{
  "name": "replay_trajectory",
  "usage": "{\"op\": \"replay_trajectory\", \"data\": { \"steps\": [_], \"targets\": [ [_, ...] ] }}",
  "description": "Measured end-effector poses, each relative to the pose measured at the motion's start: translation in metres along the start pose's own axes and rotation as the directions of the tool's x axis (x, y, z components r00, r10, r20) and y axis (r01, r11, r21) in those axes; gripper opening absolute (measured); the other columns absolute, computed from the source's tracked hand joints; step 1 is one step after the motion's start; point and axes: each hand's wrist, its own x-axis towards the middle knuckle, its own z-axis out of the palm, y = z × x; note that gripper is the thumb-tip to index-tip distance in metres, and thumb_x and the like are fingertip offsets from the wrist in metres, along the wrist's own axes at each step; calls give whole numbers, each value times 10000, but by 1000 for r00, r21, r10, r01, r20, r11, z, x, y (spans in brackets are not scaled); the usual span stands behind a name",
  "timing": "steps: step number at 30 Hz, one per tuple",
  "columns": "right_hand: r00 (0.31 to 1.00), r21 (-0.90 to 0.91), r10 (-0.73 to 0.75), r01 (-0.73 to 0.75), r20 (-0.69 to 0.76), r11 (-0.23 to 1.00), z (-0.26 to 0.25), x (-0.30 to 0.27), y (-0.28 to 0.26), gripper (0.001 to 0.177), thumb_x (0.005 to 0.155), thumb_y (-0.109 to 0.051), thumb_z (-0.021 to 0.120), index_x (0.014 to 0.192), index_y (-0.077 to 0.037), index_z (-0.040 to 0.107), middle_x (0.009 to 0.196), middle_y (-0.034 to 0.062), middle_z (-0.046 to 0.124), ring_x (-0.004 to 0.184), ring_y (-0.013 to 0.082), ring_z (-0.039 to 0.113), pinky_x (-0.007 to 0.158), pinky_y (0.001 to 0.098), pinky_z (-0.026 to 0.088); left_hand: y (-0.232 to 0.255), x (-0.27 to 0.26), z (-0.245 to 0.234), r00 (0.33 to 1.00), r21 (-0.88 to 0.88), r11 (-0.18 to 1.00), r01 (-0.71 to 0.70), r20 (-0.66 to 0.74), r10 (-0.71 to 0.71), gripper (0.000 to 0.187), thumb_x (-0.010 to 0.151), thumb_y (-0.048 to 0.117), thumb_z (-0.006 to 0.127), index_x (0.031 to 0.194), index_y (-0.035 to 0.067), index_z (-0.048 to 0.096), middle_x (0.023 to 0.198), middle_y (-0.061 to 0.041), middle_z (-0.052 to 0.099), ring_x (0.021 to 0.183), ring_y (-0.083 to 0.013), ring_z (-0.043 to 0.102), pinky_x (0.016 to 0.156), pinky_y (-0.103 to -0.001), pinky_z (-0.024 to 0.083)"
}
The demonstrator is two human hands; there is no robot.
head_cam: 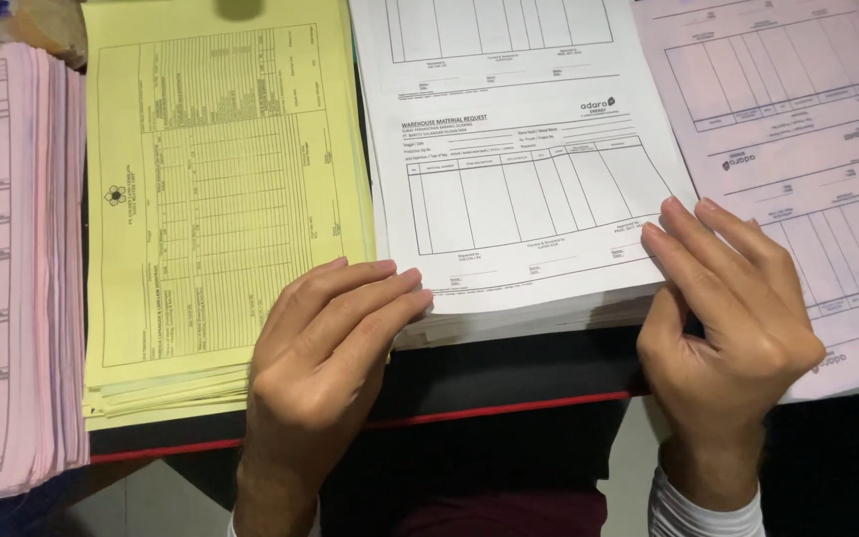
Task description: Sorting and reviewing various stacks of printed forms
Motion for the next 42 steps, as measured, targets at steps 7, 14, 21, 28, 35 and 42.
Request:
{"op": "replay_trajectory", "data": {
  "steps": [7, 14, 21, 28, 35, 42],
  "targets": [
    [999, -18, 28, -28, 23, 999, 4, 1, 4, 457, 822, 320, 560, 1154, 106, 789, 1225, 296, 758, 1210, 487, 704, 1105, 597, 553, -3, 1, 6, 1000, -1, 1000, 11, 12, -11, 123, 988, -26, 639, 1024, -19, 757, 1081, -133, 746, 983, -320, 707, 885, -451, 584],
    [994, -18, 87, -86, 63, 996, 4, -4, -4, 474, 750, 146, 537, 1141, 44, 785, 1311, 264, 727, 1264, 489, 660, 1285, 739, 337, 8, 4, 16, 963, 217, 976, 9, 262, -67, 604, 940, 460, 823, 1368, 74, 641, 1461, -147, 613, 1337, -289, 615, 1142, -528, 435],
    [987, 48, 47, -55, 152, 997, 7, 9, -17, 443, 817, 77, 541, 1185, -13, 769, 1345, 217, 698, 1294, 448, 617, 1276, 716, 277, 15, 13, 52, 926, 424, 904, -49, 359, -118, 858, 943, 715, 703, 1543, 143, 483, 1622, -121, 430, 1520, -299, 381, 1199, -589, 381],
    [972, 39, 24, -34, 235, 999, 14, 15, -15, 356, 949, -10, 618, 1281, -62, 735, 1409, 190, 668, 1354, 426, 595, 1203, 717, 363, 14, 13, 55, 927, 363, 931, -30, 360, -110, 862, 903, 672, 773, 1534, 157, 490, 1618, -149, 406, 1505, -328, 416, 1188, -595, 399],
    [962, 16, 0, -4, 273, 1000, 18, 18, -19, 299, 988, -84, 637, 1267, -88, 744, 1386, 155, 685, 1321, 391, 614, 1164, 677, 398, 4, 10, 52, 924, 215, 976, 43, 363, -121, 773, 926, 474, 766, 1488, 23, 486, 1576, -242, 437, 1484, -401, 418, 1202, -578, 372],
    [960, 88, -54, 30, 276, 996, 22, 21, -21, 250, 977, -104, 680, 1214, -63, 750, 1301, 170, 708, 1226, 385, 605, 1047, 550, 474, 3, 11, 48, 918, 158, 980, 123, 356, -173, 703, 936, 419, 741, 1456, 18, 492, 1591, -244, 403, 1486, -403, 427, 1178, -637, 370]
  ]
}}
